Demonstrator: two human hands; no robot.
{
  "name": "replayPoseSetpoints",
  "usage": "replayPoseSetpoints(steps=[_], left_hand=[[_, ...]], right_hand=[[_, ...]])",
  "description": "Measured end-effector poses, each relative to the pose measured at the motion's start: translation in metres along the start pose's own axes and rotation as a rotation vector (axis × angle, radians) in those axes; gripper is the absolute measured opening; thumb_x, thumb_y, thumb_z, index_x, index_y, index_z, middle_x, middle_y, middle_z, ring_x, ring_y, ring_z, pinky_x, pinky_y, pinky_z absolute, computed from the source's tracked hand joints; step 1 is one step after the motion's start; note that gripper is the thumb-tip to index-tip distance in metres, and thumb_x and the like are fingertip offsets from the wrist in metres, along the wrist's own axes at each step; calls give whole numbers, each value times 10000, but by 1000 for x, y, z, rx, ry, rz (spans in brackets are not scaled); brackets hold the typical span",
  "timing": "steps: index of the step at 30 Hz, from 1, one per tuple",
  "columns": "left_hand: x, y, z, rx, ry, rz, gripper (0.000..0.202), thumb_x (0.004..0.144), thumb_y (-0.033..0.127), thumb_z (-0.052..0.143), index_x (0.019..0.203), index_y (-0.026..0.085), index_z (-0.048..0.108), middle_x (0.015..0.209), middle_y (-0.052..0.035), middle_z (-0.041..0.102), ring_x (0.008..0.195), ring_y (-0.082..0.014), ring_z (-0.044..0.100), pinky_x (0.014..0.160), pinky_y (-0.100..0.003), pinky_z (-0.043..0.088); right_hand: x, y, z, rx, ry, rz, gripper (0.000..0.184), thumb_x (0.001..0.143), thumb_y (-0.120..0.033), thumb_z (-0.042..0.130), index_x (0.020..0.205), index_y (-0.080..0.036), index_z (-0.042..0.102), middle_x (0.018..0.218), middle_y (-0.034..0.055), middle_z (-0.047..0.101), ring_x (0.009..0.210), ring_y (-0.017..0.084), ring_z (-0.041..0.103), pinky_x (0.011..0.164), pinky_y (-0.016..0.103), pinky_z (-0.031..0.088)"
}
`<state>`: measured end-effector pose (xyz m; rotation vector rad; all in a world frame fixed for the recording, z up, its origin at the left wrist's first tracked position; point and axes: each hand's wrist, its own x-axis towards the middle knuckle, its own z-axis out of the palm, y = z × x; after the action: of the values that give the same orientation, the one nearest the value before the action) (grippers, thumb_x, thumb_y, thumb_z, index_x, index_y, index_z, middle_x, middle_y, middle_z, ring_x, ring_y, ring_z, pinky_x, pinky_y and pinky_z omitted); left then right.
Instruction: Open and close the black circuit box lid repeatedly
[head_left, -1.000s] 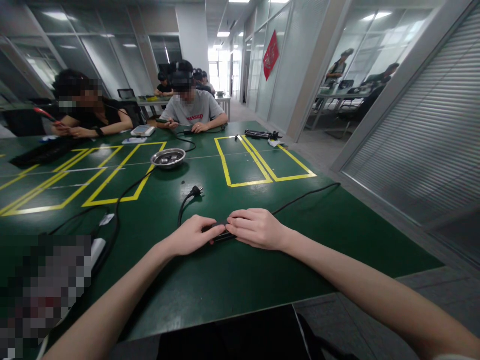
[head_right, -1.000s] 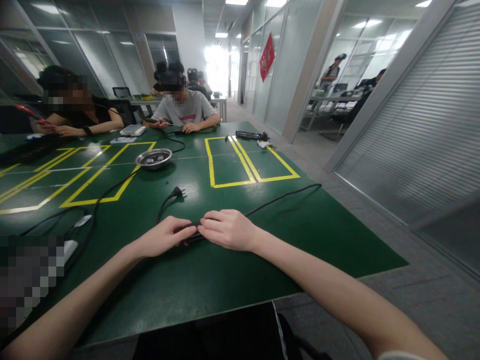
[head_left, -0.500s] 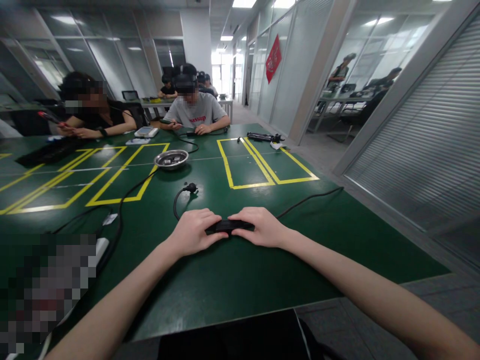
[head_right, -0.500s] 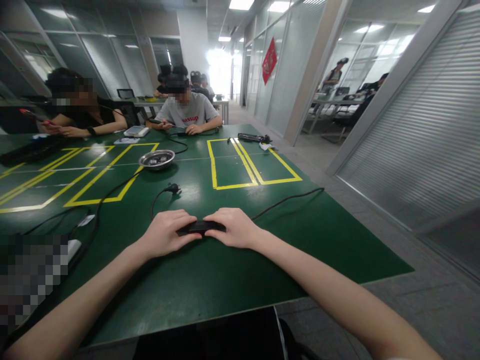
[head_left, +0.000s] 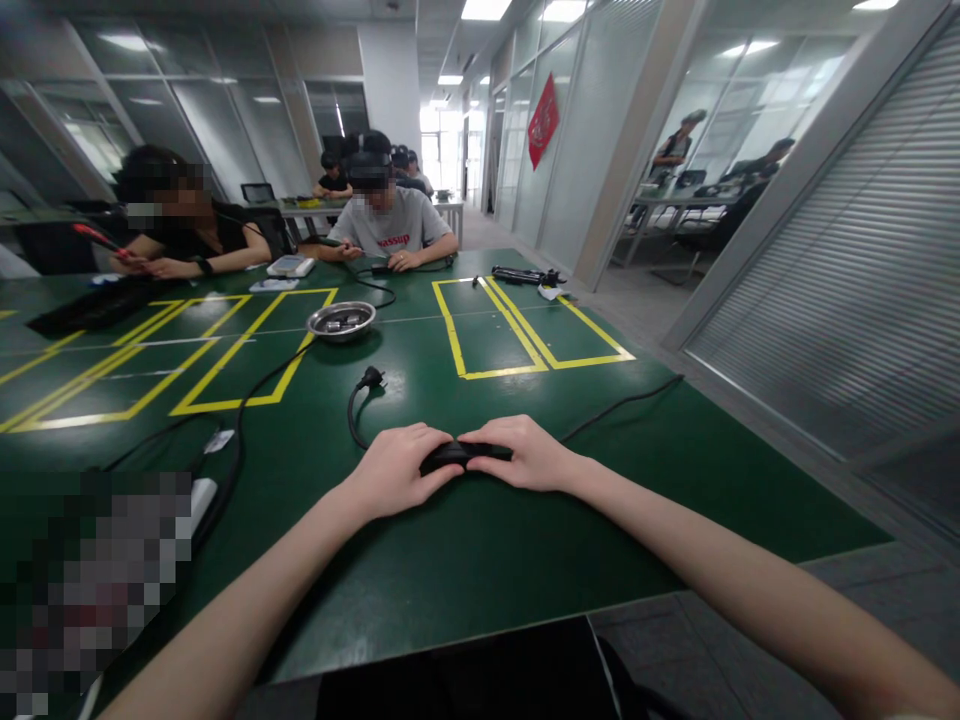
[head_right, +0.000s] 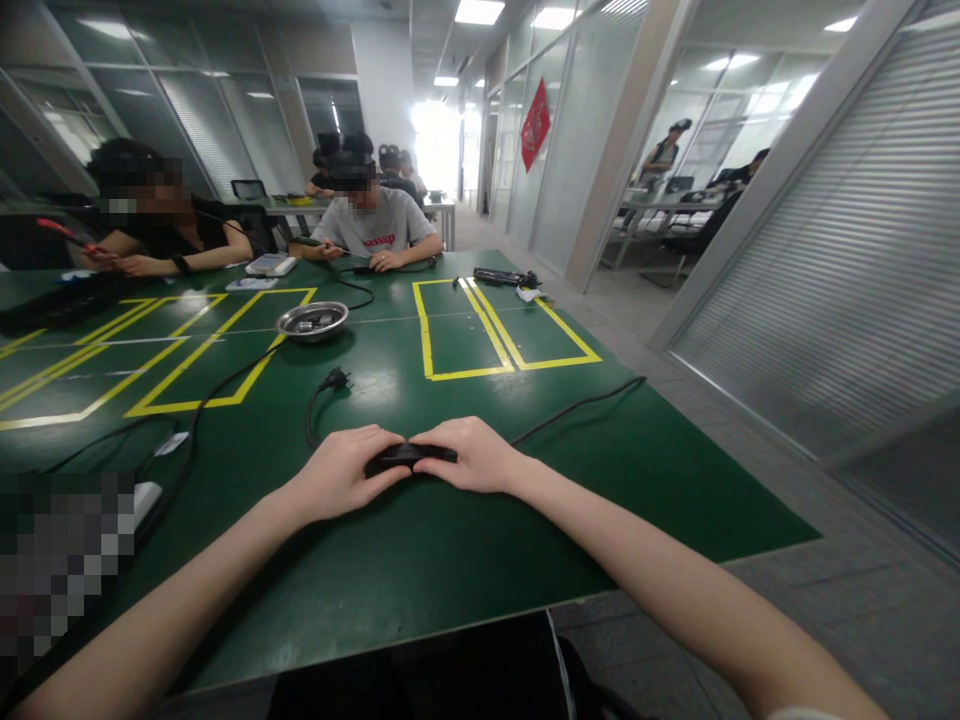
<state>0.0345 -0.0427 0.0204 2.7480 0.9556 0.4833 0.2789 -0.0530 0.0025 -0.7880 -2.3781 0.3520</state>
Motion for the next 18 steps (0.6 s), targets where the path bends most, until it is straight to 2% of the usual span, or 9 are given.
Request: replayPoseSetpoints(steps=[3, 5, 6, 9, 11, 13, 15, 18], left_hand=[[0, -1, 0, -78, 3, -69, 262, 967, 396, 603, 1076, 179, 702, 957, -62, 744, 822, -206, 674, 735, -289, 485], [0, 0, 0, -162, -19, -120, 266, 972, 399, 585, 1054, 181, 712, 928, -45, 745, 788, -192, 662, 699, -275, 468], [0, 0, 0, -208, -40, -144, 275, 977, 405, 570, 1032, 180, 718, 903, -35, 745, 761, -183, 654, 677, -269, 459], [1, 0, 2, -304, -81, -189, 333, 1000, 432, 515, 998, 180, 732, 857, -25, 747, 710, -173, 639, 653, -271, 463], [0, -2, 4, -272, -3, -156, 337, 992, 437, 531, 1086, 178, 726, 943, -56, 762, 813, -204, 668, 751, -314, 509], [0, -7, 6, -176, 133, -69, 386, 967, 403, 581, 1266, 172, 660, 1157, -114, 741, 1056, -263, 659, 944, -409, 508], [-1, -13, 6, -91, 225, -5, 453, 967, 350, 581, 1385, 175, 577, 1360, -148, 653, 1256, -297, 580, 1084, -495, 441], [-1, -20, 4, -32, 259, 10, 392, 989, 294, 541, 1367, 207, 594, 1391, -129, 635, 1296, -284, 561, 1109, -506, 434]], right_hand=[[3, -6, -1, -56, -62, -14, 460, 926, -394, 699, 1314, -159, 624, 1160, 132, 732, 1009, 235, 716, 877, 353, 568], [4, -10, -2, -171, -130, -88, 601, 880, -445, 746, 1382, -167, 569, 1277, 164, 661, 1091, 266, 675, 901, 387, 561], [5, -12, -2, -245, -159, -128, 607, 888, -432, 739, 1406, -178, 550, 1300, 171, 636, 1098, 271, 662, 897, 396, 559], [5, -12, -1, -415, -220, -170, 516, 978, -302, 618, 1474, -228, 495, 1215, 143, 640, 1004, 234, 658, 844, 371, 554], [4, -8, 1, -448, -232, -142, 528, 996, -291, 578, 1507, -229, 460, 1120, 122, 649, 931, 223, 656, 798, 350, 551], [3, 0, 1, -458, -213, -52, 559, 1002, -329, 563, 1534, -215, 434, 1078, 116, 654, 883, 226, 664, 768, 344, 550], [1, 13, -4, -468, -161, 112, 576, 1008, -361, 543, 1551, -215, 421, 1077, 115, 673, 850, 228, 684, 759, 342, 553], [-3, 37, -22, -475, -8, 418, 562, 998, -382, 537, 1529, -211, 471, 1177, 134, 711, 951, 274, 714, 819, 368, 562]])
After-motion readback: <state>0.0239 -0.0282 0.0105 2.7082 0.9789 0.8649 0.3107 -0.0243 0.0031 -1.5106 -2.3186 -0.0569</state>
